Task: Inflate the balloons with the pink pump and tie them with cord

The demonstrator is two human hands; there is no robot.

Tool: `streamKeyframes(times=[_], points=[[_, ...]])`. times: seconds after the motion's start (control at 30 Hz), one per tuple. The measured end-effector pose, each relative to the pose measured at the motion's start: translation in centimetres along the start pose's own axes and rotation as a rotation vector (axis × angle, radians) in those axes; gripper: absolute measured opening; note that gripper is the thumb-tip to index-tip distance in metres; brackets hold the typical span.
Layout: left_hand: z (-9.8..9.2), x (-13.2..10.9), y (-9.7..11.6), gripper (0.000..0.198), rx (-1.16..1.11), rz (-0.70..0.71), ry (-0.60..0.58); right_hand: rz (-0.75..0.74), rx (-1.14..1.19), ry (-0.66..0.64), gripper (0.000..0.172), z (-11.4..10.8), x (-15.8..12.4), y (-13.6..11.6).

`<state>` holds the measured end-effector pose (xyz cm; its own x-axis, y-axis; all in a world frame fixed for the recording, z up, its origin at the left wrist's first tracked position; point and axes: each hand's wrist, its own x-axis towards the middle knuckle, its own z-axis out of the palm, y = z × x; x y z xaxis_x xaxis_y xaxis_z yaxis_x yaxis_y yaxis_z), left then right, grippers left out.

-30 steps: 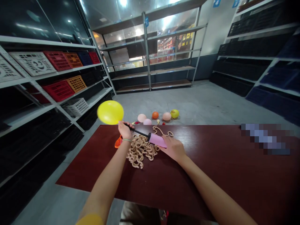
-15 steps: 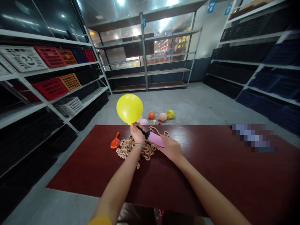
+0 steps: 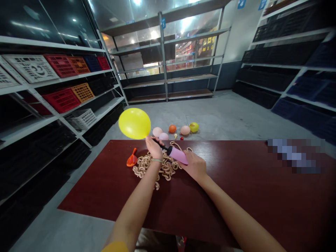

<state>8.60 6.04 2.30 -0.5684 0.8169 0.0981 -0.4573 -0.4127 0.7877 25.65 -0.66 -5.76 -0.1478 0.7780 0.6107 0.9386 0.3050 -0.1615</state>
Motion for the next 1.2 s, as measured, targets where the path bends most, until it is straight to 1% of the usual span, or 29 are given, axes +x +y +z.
streamKeyframes(times=[0.07,0.1,0.17,0.23,0.37,0.43,0.47,0.53,0.6,0.7,0.77,0.8,0.87,0.97,1.07,1.13,1.2], points=[[0.9,-1.6,-1.1,0.038,0.003,0.004,-0.064,0.032,0.014,-0.009,0.044,-0.1,-0.1,0.0],[1.1,-1.9,-1.3,0.039,0.009,0.008,-0.092,0.042,0.024,-0.017,0.044,-0.2,-0.1,-0.1],[1.1,-1.3,-0.7,0.042,0.025,0.015,-0.123,0.041,0.043,-0.037,0.045,-0.4,-0.1,-0.2],[0.7,0.5,0.8,0.041,0.033,0.026,-0.112,0.017,0.052,-0.044,0.046,-0.5,-0.1,-0.4],[-0.6,5.0,4.7,0.037,0.016,0.082,-0.025,-0.025,0.056,-0.025,0.047,-0.5,0.1,-0.4],[-0.9,6.1,5.6,0.035,0.004,0.104,0.009,-0.028,0.055,-0.015,0.046,-0.3,0.1,-0.4],[-0.9,6.1,5.6,0.035,-0.002,0.111,0.025,-0.025,0.054,-0.011,0.046,-0.2,0.1,-0.3],[-0.7,5.2,4.6,0.034,-0.004,0.105,0.038,-0.008,0.047,-0.004,0.045,-0.1,0.1,-0.2],[-0.4,3.1,2.8,0.035,0.000,0.066,0.014,0.012,0.032,-0.006,0.045,0.0,0.0,-0.1],[0.1,-0.3,-0.3,0.036,0.003,-0.003,-0.058,0.018,0.007,-0.021,0.044,-0.1,-0.2,0.0],[0.0,-1.5,-1.5,0.038,0.006,-0.028,-0.071,0.000,0.005,-0.032,0.044,-0.3,-0.2,0.0],[-0.1,-1.5,-1.6,0.039,0.012,-0.033,-0.072,-0.014,0.011,-0.036,0.044,-0.4,-0.3,-0.1],[-0.6,-0.5,-1.0,0.038,0.029,-0.023,-0.070,-0.036,0.034,-0.044,0.046,-0.6,-0.2,-0.2],[-1.4,2.9,1.4,0.033,0.037,0.019,-0.062,-0.058,0.045,-0.041,0.044,-0.9,0.0,-0.5],[-2.1,5.7,3.8,0.030,0.022,0.038,-0.003,-0.074,0.040,-0.038,0.041,-0.8,0.2,-0.5],[-2.2,6.1,4.1,0.029,0.010,0.045,0.049,-0.073,0.038,-0.031,0.040,-0.7,0.3,-0.4],[-2.0,5.0,3.3,0.029,-0.001,0.042,0.069,-0.065,0.026,-0.018,0.039,-0.6,0.2,-0.3]])
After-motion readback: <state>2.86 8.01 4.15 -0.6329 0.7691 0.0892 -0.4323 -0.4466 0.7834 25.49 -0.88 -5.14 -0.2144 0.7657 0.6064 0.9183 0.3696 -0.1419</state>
